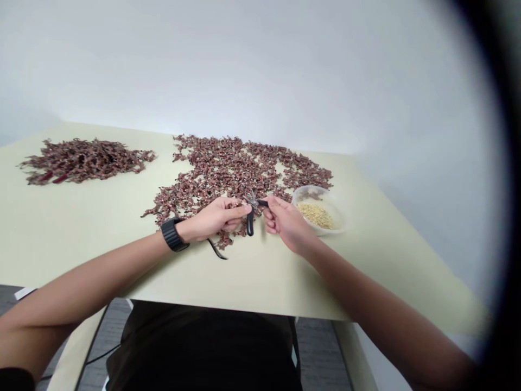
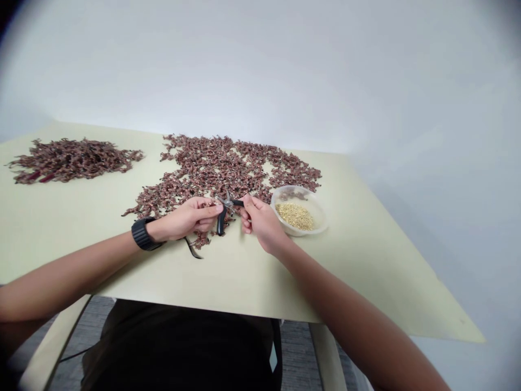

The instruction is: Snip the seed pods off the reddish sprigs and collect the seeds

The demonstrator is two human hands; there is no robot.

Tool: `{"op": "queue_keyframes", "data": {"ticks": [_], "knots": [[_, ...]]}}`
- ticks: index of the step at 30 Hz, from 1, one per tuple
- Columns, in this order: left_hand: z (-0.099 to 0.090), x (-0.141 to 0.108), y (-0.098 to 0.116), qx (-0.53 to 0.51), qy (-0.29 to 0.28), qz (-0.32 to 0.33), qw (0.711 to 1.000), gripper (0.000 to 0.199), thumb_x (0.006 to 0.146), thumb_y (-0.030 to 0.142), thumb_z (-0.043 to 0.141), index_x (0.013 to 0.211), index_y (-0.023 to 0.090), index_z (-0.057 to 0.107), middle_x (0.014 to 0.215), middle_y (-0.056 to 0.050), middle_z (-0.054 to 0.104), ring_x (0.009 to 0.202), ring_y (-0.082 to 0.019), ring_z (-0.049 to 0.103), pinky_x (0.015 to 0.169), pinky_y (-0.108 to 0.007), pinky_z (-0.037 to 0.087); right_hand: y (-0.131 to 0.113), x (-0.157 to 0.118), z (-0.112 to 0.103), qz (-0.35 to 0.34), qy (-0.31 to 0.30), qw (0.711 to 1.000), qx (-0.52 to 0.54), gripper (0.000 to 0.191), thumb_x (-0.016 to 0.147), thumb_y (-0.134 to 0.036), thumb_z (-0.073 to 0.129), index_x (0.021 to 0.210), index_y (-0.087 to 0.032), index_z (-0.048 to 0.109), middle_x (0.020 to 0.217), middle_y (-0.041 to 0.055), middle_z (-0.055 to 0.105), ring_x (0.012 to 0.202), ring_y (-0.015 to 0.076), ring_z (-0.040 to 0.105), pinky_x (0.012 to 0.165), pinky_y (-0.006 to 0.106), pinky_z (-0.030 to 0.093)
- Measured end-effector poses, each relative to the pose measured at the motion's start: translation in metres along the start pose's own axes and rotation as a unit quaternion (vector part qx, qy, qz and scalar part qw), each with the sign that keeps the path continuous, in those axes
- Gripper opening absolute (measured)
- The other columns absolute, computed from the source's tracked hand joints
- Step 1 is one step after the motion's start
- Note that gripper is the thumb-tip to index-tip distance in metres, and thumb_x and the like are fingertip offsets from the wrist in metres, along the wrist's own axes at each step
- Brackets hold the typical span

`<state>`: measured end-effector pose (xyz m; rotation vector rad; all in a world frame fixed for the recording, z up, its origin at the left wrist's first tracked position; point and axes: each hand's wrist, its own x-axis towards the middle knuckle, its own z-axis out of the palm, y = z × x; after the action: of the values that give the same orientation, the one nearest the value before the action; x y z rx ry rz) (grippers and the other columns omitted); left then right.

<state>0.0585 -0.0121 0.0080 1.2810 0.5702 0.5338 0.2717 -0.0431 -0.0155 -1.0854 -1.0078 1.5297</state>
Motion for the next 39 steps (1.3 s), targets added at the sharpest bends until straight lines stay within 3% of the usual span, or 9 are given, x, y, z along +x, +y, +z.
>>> {"op": "queue_keyframes", "data": {"ticks": [2,4,7,10,15,23,28,32,39], "knots": [[0.007,-0.002,0.0,0.007,-0.004,-0.004,1.0,0.043,0.091,0.052,0.066,0.076,0.019,0.044,0.057,0.008,0.027,0.048,-0.005,0.021,0.048,-0.022,0.019,0.002,-0.001,0.002,-0.045,0.027,0.994,-0.099,0.044,0.089,-0.064,0.062,0.107,-0.024,0.06,0.082,-0.0009,0.051,0.067,0.0123,0.05,0.052,0.022,0.045],[0.013,-0.003,-0.001,0.022,0.014,-0.001,1.0,0.043,0.091,0.054,0.065,0.078,0.019,0.044,0.057,0.008,0.029,0.048,-0.005,0.022,0.047,-0.021,0.021,0.001,-0.005,0.003,-0.086,0.032,0.973,-0.212,0.05,0.091,-0.064,0.059,0.122,-0.025,0.059,0.108,0.0059,0.058,0.089,0.0166,0.058,0.07,0.028,0.055],[0.018,-0.004,-0.003,0.052,0.048,0.011,0.997,0.044,0.092,0.057,0.063,0.079,0.019,0.044,0.056,0.008,0.032,0.047,-0.006,0.025,0.045,-0.02,0.022,-0.002,-0.011,0.004,-0.128,0.013,0.934,-0.333,0.069,0.088,-0.061,0.065,0.144,-0.028,0.045,0.141,0.0126,0.045,0.114,0.0229,0.056,0.088,0.037,0.055],[0.019,-0.005,-0.003,0.086,0.076,0.015,0.993,0.045,0.092,0.059,0.061,0.079,0.019,0.045,0.056,0.007,0.039,0.046,-0.006,0.031,0.044,-0.02,0.025,-0.002,-0.015,0.003,-0.138,-0.005,0.907,-0.397,0.091,0.079,-0.058,0.075,0.154,-0.032,0.031,0.149,0.0155,0.036,0.117,0.0269,0.056,0.089,0.042,0.055],[0.021,-0.007,-0.002,0.117,0.095,0.021,0.988,0.044,0.09,0.059,0.063,0.084,0.017,0.054,0.057,0.006,0.043,0.046,-0.006,0.033,0.043,-0.019,0.027,-0.005,-0.019,0.004,-0.154,0.0,0.863,-0.481,0.091,0.078,-0.057,0.076,0.154,-0.032,0.032,0.14,0.0157,0.043,0.117,0.0314,0.057,0.094,0.049,0.051],[0.021,-0.008,0.001,0.089,0.094,0.02,0.991,0.039,0.087,0.055,0.069,0.089,0.017,0.058,0.054,0.008,0.037,0.046,-0.005,0.029,0.043,-0.019,0.025,-0.008,-0.02,0.008,-0.217,-0.01,0.817,-0.534,0.04,0.097,-0.048,0.054,0.127,-0.022,0.048,0.121,0.0135,0.058,0.115,0.0297,0.056,0.098,0.045,0.044],[0.02,-0.008,0.001,0.116,0.109,0.026,0.987,0.04,0.088,0.056,0.068,0.092,0.017,0.063,0.053,0.007,0.039,0.045,-0.006,0.031,0.042,-0.019,0.026,-0.006,-0.02,0.012,-0.214,0.003,0.814,-0.54,0.028,0.102,-0.049,0.043,0.105,-0.022,0.048,0.101,0.0102,0.061,0.096,0.0269,0.058,0.082,0.039,0.044],[0.017,-0.009,0.0,0.176,0.126,0.039,0.976,0.04,0.089,0.054,0.066,0.094,0.015,0.066,0.06,0.002,0.055,0.047,-0.007,0.041,0.043,-0.019,0.032,-0.007,-0.02,0.01,-0.211,0.008,0.813,-0.543,0.028,0.102,-0.049,0.042,0.099,-0.022,0.048,0.095,0.0083,0.06,0.09,0.0252,0.056,0.077,0.036,0.041],[0.018,-0.009,0.0,0.209,0.153,0.068,0.963,0.035,0.091,0.05,0.065,0.09,0.015,0.065,0.064,0.0,0.06,0.048,-0.007,0.048,0.044,-0.018,0.036,-0.008,-0.02,0.012,-0.179,-0.013,0.852,-0.491,0.03,0.102,-0.052,0.043,0.098,-0.022,0.051,0.088,0.0036,0.061,0.079,0.0204,0.054,0.07,0.032,0.036]]}}
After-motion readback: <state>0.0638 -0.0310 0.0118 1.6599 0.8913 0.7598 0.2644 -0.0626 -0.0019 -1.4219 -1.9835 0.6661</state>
